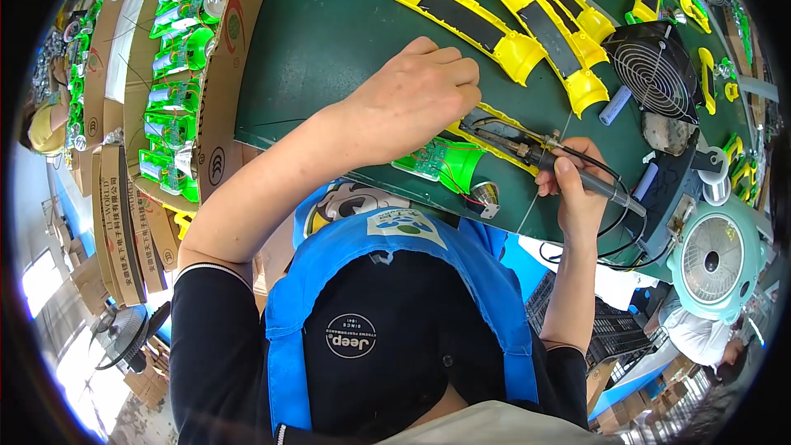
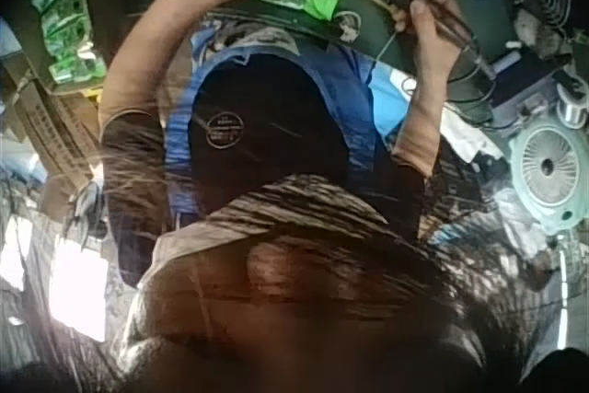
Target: Soldering electronic components and wires onto small circuit boards for portable flashlights on an assembly line.
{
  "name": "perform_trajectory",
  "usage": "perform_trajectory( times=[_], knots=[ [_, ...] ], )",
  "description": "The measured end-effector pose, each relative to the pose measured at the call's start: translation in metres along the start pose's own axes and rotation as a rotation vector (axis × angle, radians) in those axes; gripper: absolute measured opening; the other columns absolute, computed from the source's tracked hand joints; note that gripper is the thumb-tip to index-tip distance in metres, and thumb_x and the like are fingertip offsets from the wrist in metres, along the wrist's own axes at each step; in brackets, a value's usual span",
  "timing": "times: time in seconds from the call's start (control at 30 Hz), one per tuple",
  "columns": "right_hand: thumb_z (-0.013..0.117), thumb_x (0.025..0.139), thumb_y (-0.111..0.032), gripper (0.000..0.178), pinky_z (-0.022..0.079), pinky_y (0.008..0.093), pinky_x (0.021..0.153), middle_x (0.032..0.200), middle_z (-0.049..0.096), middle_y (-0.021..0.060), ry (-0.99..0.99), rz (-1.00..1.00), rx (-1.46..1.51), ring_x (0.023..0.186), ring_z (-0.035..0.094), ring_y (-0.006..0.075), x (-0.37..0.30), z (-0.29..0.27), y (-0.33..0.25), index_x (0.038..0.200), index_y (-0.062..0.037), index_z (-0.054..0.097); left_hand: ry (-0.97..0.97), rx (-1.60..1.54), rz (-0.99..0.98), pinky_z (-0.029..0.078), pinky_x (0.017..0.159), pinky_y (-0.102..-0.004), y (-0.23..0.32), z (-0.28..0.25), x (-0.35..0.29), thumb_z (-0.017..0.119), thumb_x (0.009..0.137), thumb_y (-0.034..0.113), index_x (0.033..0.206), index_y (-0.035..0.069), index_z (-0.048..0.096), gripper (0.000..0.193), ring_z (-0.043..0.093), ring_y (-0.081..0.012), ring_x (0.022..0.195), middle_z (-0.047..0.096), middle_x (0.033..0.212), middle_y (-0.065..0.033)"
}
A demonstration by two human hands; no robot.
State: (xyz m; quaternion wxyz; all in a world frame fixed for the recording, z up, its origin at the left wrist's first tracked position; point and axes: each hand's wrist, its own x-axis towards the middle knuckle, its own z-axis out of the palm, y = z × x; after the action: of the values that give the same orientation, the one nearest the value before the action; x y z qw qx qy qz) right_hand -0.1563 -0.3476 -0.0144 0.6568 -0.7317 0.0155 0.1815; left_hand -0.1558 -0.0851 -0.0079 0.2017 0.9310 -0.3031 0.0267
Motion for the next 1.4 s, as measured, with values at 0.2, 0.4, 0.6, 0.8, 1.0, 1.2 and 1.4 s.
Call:
perform_trajectory(
  times=[0.2, 0.4, 0.6, 0.8, 1.0, 1.2, 1.4],
  knots=[
    [0.063, 0.085, -0.018, 0.026, 0.049, 0.0250, 0.051, 0.070, 0.061, 0.0116, 0.001, -0.044, 0.068, 0.056, 0.059, 0.0152, -0.002, -0.008, 0.001, 0.097, 0.0027, 0.054, -0.014, 0.015, -0.016, 0.041, 0.083, -0.0342, 0.001, -0.002, 0.001, 0.062, 0.073, 0.005, 0.084, 0.003, 0.056, 0.013, 0.055, -0.0226, 0.088, 0.053, 0.088, -0.0071],
    [0.062, 0.086, -0.021, 0.031, 0.051, 0.0292, 0.057, 0.071, 0.062, 0.0141, 0.104, -0.182, 0.198, 0.057, 0.059, 0.0188, -0.008, -0.017, 0.016, 0.101, 0.0042, 0.051, -0.027, 0.034, -0.007, 0.041, 0.083, -0.0340, 0.000, -0.002, 0.001, 0.062, 0.075, 0.006, 0.084, 0.004, 0.057, 0.011, 0.055, -0.0213, 0.087, 0.053, 0.088, -0.0065],
    [0.060, 0.089, -0.024, 0.032, 0.051, 0.0289, 0.060, 0.076, 0.061, 0.0151, 0.187, -0.371, 0.288, 0.065, 0.060, 0.0187, -0.013, -0.002, 0.036, 0.101, 0.0021, 0.047, -0.047, 0.049, 0.014, 0.040, 0.083, -0.0351, 0.002, -0.005, 0.004, 0.063, 0.076, 0.007, 0.082, 0.005, 0.058, 0.008, 0.055, -0.0220, 0.087, 0.053, 0.088, -0.0061],
    [0.058, 0.090, -0.022, 0.030, 0.051, 0.0286, 0.061, 0.076, 0.061, 0.0148, 0.196, -0.419, 0.352, 0.065, 0.060, 0.0180, -0.012, -0.005, 0.039, 0.102, 0.0029, 0.048, -0.068, 0.002, -0.013, 0.039, 0.083, -0.0353, 0.003, -0.007, 0.005, 0.062, 0.080, 0.008, 0.080, 0.006, 0.059, 0.004, 0.055, -0.0214, 0.089, 0.055, 0.092, -0.0053],
    [0.061, 0.089, -0.023, 0.032, 0.050, 0.0273, 0.062, 0.077, 0.062, 0.0141, 0.191, -0.416, 0.339, 0.066, 0.061, 0.0177, -0.012, -0.006, 0.038, 0.103, 0.0027, 0.048, 0.014, -0.192, -0.046, 0.039, 0.082, -0.0351, 0.010, -0.020, 0.001, 0.067, 0.076, 0.008, 0.084, 0.007, 0.062, 0.010, 0.055, -0.0216, 0.090, 0.055, 0.092, -0.0049],
    [0.059, 0.091, -0.024, 0.033, 0.042, 0.0290, 0.088, 0.093, 0.064, 0.0152, 0.354, -0.672, 0.104, 0.088, 0.061, 0.0168, -0.001, -0.001, 0.038, 0.110, -0.0006, 0.046, 0.150, -0.061, -0.084, 0.038, 0.086, -0.0391, 0.043, 0.002, -0.015, 0.072, 0.068, 0.009, 0.081, 0.011, 0.063, 0.016, 0.050, -0.0241, 0.103, 0.055, 0.101, -0.0038],
    [0.056, 0.094, -0.023, 0.030, 0.043, 0.0299, 0.088, 0.099, 0.059, 0.0113, 0.271, -0.496, 0.304, 0.092, 0.058, 0.0162, -0.006, 0.036, 0.034, 0.112, -0.0021, 0.046, 0.305, -0.089, 0.030, 0.041, 0.085, -0.0373, 0.066, 0.023, -0.008, 0.064, 0.070, 0.008, 0.083, 0.009, 0.060, 0.014, 0.057, -0.0238, 0.091, 0.058, 0.084, -0.0034]
  ],
)
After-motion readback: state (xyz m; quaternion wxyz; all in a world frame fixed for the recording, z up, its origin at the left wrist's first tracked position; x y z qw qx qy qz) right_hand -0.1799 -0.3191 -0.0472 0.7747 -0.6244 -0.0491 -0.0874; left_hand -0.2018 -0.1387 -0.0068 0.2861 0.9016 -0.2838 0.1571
